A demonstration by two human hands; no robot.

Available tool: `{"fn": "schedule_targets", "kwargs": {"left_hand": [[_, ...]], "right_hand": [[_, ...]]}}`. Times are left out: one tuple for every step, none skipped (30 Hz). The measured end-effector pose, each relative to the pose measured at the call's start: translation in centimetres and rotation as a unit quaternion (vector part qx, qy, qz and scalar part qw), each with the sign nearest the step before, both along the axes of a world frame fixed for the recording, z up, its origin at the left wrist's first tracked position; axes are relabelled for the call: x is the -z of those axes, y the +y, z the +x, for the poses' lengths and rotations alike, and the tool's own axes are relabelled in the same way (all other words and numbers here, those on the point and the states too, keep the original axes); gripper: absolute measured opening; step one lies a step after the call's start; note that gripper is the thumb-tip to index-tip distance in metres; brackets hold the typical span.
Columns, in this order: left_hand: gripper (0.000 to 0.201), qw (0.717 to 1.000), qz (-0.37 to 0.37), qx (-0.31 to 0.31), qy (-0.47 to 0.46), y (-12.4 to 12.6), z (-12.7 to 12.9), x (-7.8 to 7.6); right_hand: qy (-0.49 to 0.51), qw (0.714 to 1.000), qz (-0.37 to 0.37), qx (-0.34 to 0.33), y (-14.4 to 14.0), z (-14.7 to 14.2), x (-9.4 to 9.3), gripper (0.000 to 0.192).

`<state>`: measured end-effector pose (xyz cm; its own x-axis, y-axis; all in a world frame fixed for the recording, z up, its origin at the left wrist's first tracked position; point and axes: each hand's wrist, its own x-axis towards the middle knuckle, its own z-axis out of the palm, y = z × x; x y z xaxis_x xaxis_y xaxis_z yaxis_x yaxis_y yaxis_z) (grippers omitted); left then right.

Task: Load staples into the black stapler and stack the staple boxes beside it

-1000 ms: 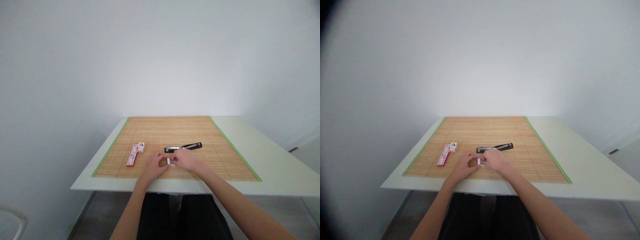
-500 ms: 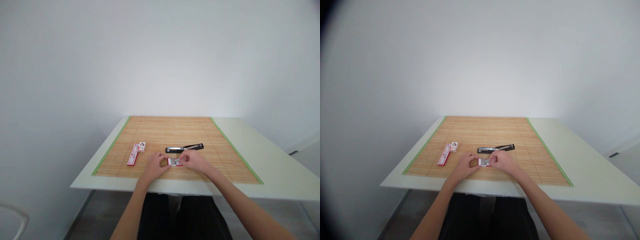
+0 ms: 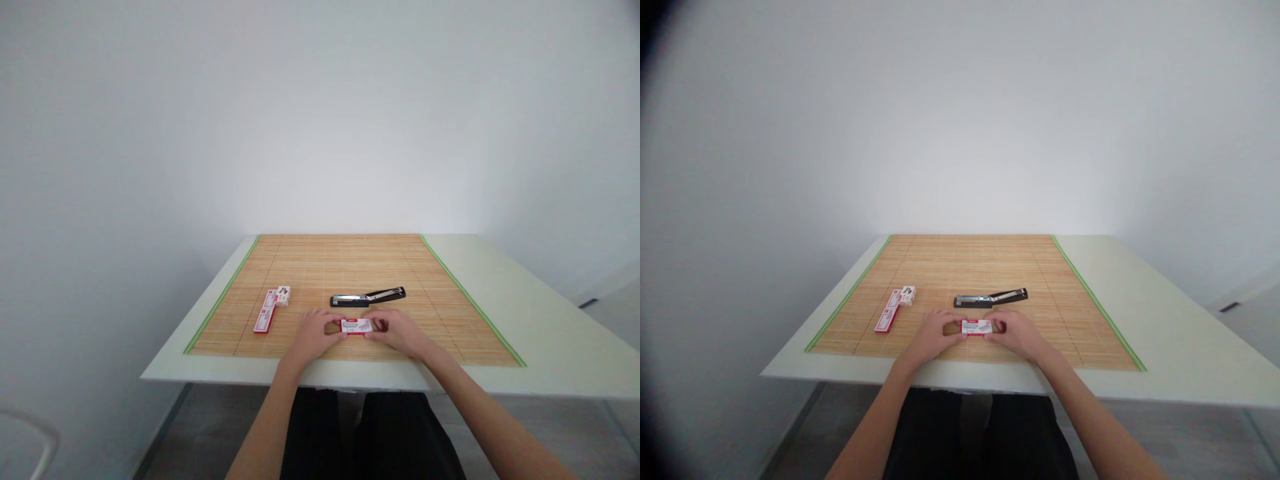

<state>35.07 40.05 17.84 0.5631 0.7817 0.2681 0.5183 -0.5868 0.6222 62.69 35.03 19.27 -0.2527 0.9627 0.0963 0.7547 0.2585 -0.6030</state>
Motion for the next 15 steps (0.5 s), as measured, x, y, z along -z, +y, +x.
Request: {"fn": "schedule_targets", "kwargs": {"left_hand": [[0.039,1.0,-0.001,0.003,-0.002,0.0,0.4,0.0],[0.04,1.0,-0.002,0.005,-0.005,0.0,0.7,0.1],[0.042,1.0,-0.003,0.006,-0.008,0.0,1.0,0.2],[0.042,1.0,-0.004,0.005,-0.011,0.0,1.2,0.3],[0.042,1.0,-0.004,0.005,-0.014,-0.1,1.3,0.3],[0.043,1.0,-0.005,0.004,-0.018,-0.1,1.3,0.4],[0.044,1.0,-0.005,0.003,-0.022,-0.1,1.1,0.5],[0.045,1.0,-0.007,0.001,-0.027,0.0,0.9,0.6],[0.046,0.999,-0.009,-0.004,-0.031,0.1,0.7,0.7],[0.045,0.999,-0.012,-0.012,-0.035,0.3,0.4,0.8],[0.042,0.999,-0.014,-0.024,-0.039,0.6,0.2,0.9],[0.04,0.998,-0.013,-0.039,-0.042,1.1,0.0,1.0],[0.039,0.997,-0.009,-0.057,-0.044,1.6,0.0,1.1],[0.039,0.996,-0.002,-0.074,-0.045,2.1,0.0,1.2],[0.042,0.995,0.007,-0.089,-0.045,2.7,0.2,1.2]], "right_hand": [[0.001,1.0,0.001,-0.002,0.0,-0.2,0.0,0.03],[0.002,1.0,0.003,-0.003,0.0,-0.4,0.1,0.029],[0.003,1.0,0.005,-0.004,0.1,-0.6,0.2,0.028],[0.003,1.0,0.007,-0.004,0.1,-0.7,0.2,0.028],[0.003,1.0,0.008,-0.003,0.1,-0.8,0.3,0.028],[0.002,1.0,0.009,-0.002,0.1,-0.8,0.3,0.03],[0.003,1.0,0.011,0.001,0.1,-1.0,0.3,0.034],[0.006,1.0,0.015,0.006,0.1,-1.2,0.2,0.038],[0.011,1.0,0.021,0.012,0.1,-1.4,0.1,0.042],[0.017,0.999,0.028,0.018,0.1,-1.8,-0.1,0.043],[0.022,0.999,0.036,0.022,0.1,-2.2,-0.2,0.043],[0.026,0.999,0.042,0.022,0.1,-2.7,-0.4,0.041],[0.025,0.998,0.046,0.021,0.1,-3.2,-0.6,0.038],[0.02,0.998,0.048,0.02,0.1,-3.7,-0.7,0.034],[0.014,0.999,0.049,0.02,0.1,-4.2,-0.8,0.031]]}}
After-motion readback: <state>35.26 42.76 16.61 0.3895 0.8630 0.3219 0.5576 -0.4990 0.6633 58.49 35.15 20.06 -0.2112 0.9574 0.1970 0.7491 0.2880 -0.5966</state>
